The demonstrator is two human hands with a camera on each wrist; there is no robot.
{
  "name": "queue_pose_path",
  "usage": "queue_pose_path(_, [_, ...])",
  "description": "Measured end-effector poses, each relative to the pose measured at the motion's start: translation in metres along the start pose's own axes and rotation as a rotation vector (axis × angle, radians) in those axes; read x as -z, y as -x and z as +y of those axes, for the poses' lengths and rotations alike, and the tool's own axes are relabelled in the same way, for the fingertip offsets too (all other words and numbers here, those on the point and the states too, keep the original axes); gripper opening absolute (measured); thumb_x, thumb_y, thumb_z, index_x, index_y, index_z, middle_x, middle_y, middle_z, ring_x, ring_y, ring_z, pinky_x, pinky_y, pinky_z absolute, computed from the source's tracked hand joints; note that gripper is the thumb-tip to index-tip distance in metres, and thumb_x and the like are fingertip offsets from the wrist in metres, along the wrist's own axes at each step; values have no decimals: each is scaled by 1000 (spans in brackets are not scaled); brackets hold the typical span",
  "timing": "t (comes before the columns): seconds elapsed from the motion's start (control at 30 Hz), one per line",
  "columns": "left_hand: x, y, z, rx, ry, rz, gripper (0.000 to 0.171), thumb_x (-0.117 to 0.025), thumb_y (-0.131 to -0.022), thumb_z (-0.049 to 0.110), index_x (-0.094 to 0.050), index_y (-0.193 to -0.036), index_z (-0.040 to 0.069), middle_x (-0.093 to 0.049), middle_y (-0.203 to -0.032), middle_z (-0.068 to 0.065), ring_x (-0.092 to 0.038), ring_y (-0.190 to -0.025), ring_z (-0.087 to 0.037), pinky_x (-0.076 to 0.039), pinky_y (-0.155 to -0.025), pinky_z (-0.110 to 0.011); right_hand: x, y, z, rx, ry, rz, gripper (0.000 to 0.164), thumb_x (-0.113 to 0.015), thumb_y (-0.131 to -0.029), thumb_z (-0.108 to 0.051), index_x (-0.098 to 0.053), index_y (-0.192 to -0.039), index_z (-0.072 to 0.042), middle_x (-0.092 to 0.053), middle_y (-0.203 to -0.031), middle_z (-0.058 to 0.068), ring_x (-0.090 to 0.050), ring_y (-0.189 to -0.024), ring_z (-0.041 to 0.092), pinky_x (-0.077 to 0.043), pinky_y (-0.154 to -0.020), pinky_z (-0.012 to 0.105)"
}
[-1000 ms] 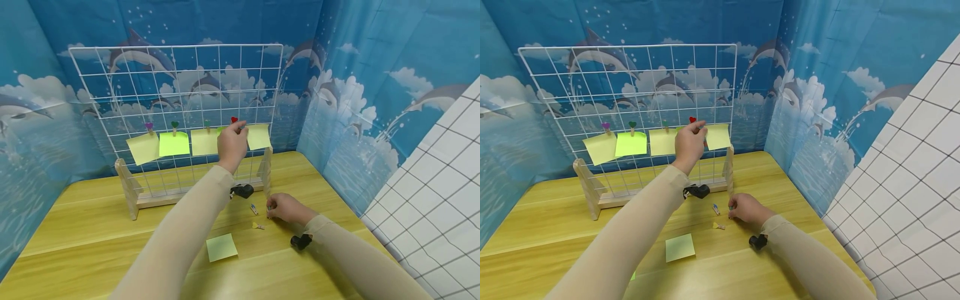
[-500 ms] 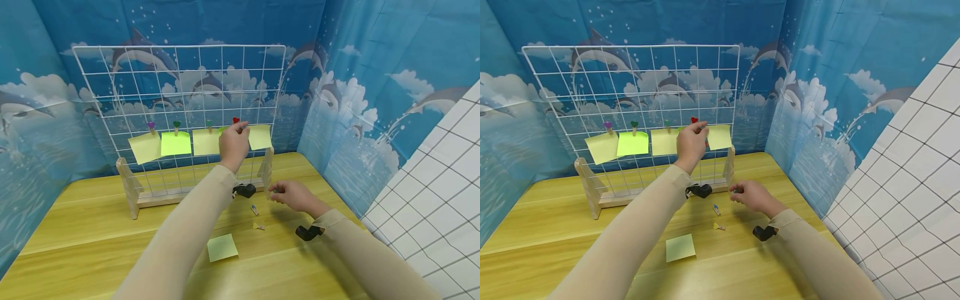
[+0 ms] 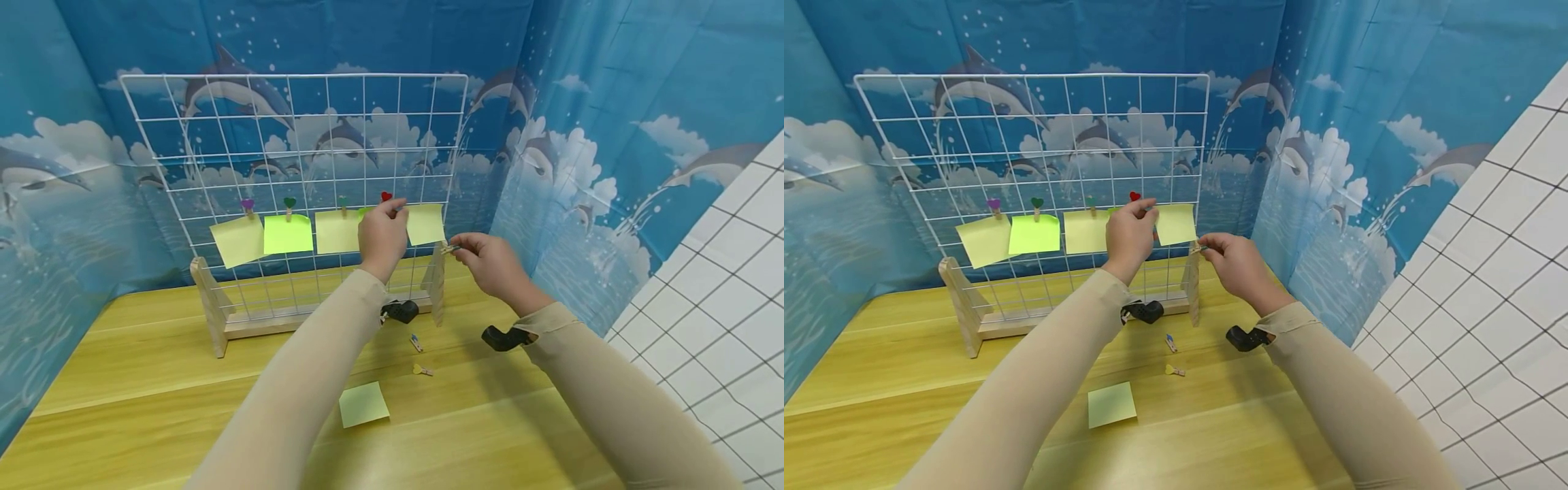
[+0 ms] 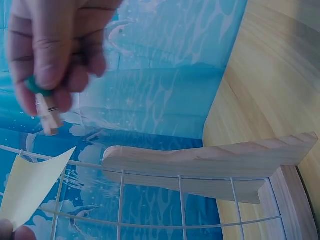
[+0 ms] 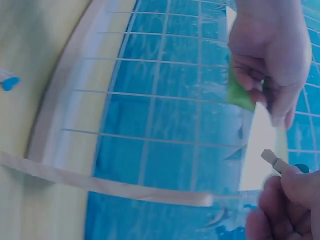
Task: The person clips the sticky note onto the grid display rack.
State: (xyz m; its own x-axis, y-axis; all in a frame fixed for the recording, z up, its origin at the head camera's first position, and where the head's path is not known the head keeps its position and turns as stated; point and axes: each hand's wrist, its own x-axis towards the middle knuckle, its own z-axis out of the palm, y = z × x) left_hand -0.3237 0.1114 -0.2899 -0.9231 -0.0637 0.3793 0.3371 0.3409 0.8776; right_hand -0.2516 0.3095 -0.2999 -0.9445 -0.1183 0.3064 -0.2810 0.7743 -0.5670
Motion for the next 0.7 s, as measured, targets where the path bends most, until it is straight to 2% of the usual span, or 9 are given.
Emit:
queue_pose_path(0.23, [1,0,1,2,-8,-3,29,-63,-108,27,-75,-133,21,-76,-103,-3,-47,-51,-16,-33,-46,-28,10,-24,-21,94,41,160,26,-58,-110,-13,-75,-127,-5,-63,-112,16,-56,-89,28,-47,-74,43])
queue_pose_path(0.5, [2,0,1,1,-23,-7,29,-63,-108,28,-75,-133,21,-76,-99,-2,-47,-50,-17,-33,-46,-27,15,-49,-37,114,159,229,25,-60,-109,-14,-76,-125,-5,-59,-95,15,-50,-81,28,-42,-71,41])
queue_pose_path(0.57, [2,0,1,2,-26,-9,29,-63,-108,29,-75,-133,22,-75,-98,-2,-46,-50,-17,-33,-46,-27,15,-54,-40,111,190,225,26,-59,-109,-15,-76,-127,-6,-63,-96,16,-54,-81,29,-45,-71,43])
queue_pose_path(0.7, [2,0,1,7,-30,-13,29,-63,-108,29,-75,-133,23,-75,-98,-2,-46,-50,-18,-32,-45,-27,16,-63,-44,99,252,201,28,-58,-110,-18,-75,-129,-8,-74,-116,17,-67,-93,31,-55,-78,46])
